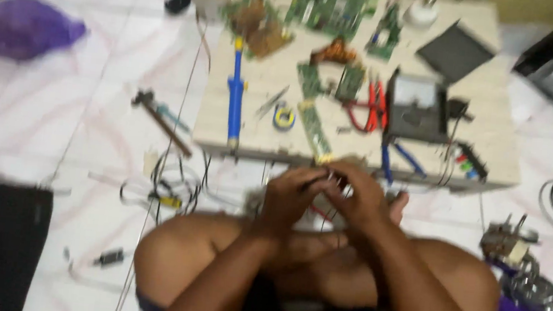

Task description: The person sits on the floor at a low table covered with circuit boards and repair tools. They probe a circuit board with multimeter test leads, then use a soldering iron together with tweezers and a desoldering pump to work on components on the board.

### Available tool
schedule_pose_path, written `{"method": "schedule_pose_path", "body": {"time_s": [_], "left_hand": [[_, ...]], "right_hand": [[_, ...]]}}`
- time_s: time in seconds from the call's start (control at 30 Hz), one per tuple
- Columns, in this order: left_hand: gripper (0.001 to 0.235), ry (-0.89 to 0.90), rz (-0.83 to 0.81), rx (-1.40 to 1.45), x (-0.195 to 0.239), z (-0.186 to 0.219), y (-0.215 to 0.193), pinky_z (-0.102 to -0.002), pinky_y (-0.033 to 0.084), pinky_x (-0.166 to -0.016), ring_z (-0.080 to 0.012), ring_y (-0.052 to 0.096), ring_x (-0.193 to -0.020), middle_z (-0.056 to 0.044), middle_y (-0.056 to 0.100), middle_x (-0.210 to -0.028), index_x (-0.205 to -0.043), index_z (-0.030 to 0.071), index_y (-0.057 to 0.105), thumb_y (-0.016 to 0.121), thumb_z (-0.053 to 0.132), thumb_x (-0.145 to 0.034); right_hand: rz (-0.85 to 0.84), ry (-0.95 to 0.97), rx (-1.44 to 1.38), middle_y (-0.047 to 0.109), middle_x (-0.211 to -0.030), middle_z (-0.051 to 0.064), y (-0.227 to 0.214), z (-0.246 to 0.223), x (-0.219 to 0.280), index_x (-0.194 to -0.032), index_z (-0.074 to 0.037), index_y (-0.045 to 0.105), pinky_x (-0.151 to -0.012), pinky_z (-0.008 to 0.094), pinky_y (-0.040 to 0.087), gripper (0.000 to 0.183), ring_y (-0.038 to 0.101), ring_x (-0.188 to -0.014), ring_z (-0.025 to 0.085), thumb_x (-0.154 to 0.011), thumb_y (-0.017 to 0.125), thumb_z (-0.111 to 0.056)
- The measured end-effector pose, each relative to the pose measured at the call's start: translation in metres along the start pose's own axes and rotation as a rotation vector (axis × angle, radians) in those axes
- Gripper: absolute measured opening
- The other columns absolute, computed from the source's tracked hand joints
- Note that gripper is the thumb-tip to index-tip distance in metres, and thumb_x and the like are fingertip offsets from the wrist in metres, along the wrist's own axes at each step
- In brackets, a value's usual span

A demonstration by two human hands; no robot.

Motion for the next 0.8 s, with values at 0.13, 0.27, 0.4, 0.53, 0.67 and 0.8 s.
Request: {"method": "schedule_pose_path", "body": {"time_s": [0.13,0.27,0.4,0.53,0.67,0.8], "left_hand": [[0.018,-0.033,-0.066,-0.075,0.018,-0.011,-0.001,-0.040,0.061,-0.074,-0.0305,0.075,-0.083,-0.010,0.076,-0.087,-0.097,0.011,0.079,0.083,0.026,-0.089],[0.028,-0.030,-0.145,-0.204,0.026,0.007,-0.006,-0.040,0.057,-0.070,-0.0266,0.072,-0.076,-0.006,0.071,-0.075,-0.086,0.014,0.073,0.068,0.040,-0.095],[0.036,-0.168,-0.215,0.065,-0.017,0.045,-0.034,-0.042,0.055,-0.066,-0.0385,0.069,-0.072,-0.012,0.070,-0.073,-0.092,0.012,0.075,0.060,0.044,-0.100],[0.027,-0.173,-0.117,0.047,-0.020,0.006,-0.029,-0.033,0.058,-0.071,-0.0224,0.072,-0.072,0.003,0.075,-0.082,-0.101,0.024,0.078,0.071,0.049,-0.095],[0.055,-0.215,-0.152,0.036,-0.041,0.004,-0.041,-0.029,0.050,-0.066,-0.0147,0.056,-0.067,0.002,0.060,-0.081,-0.104,0.019,0.073,0.075,0.065,-0.073],[0.011,-0.106,-0.147,0.121,-0.063,0.011,-0.041,-0.035,0.047,-0.072,-0.0223,0.055,-0.075,-0.005,0.065,-0.085,-0.091,0.009,0.069,0.069,0.020,-0.095]], "right_hand": [[-0.044,-0.163,0.026,0.071,-0.092,0.020,-0.016,-0.052,-0.013,-0.120,-0.001,0.071,-0.065,0.049,0.055,0.026,0.069,-0.072,0.041,-0.096,0.076,-0.008],[-0.137,-0.290,0.053,0.073,-0.109,0.024,-0.007,-0.043,0.001,-0.115,0.000,0.075,-0.086,0.055,0.056,0.019,0.070,-0.099,0.048,-0.106,0.069,-0.016],[-0.020,-0.223,0.038,0.077,-0.115,0.012,-0.007,-0.029,-0.010,-0.115,-0.008,0.078,-0.084,0.045,0.058,0.019,0.074,-0.099,0.036,-0.105,0.067,-0.021],[0.130,-0.090,-0.094,0.075,-0.110,0.018,-0.019,-0.011,-0.021,-0.110,-0.002,0.075,-0.081,0.041,0.059,0.009,0.074,-0.097,0.035,-0.103,0.074,-0.008],[0.354,0.108,-0.259,0.064,-0.112,0.020,-0.040,0.006,-0.027,-0.111,0.004,0.059,-0.087,0.037,0.052,0.007,0.061,-0.096,0.027,-0.107,0.065,0.004],[0.374,0.385,-0.427,0.058,-0.098,0.012,-0.043,0.016,-0.037,-0.116,-0.001,0.052,-0.079,0.031,0.054,0.016,0.057,-0.079,0.019,-0.109,0.059,-0.014]]}}
Point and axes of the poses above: each hand's wrist, its own x-axis away from the middle knuckle, its own y-axis out of the palm, z = x × y, the point moved 2 cm from there along -x, towards the middle knuckle
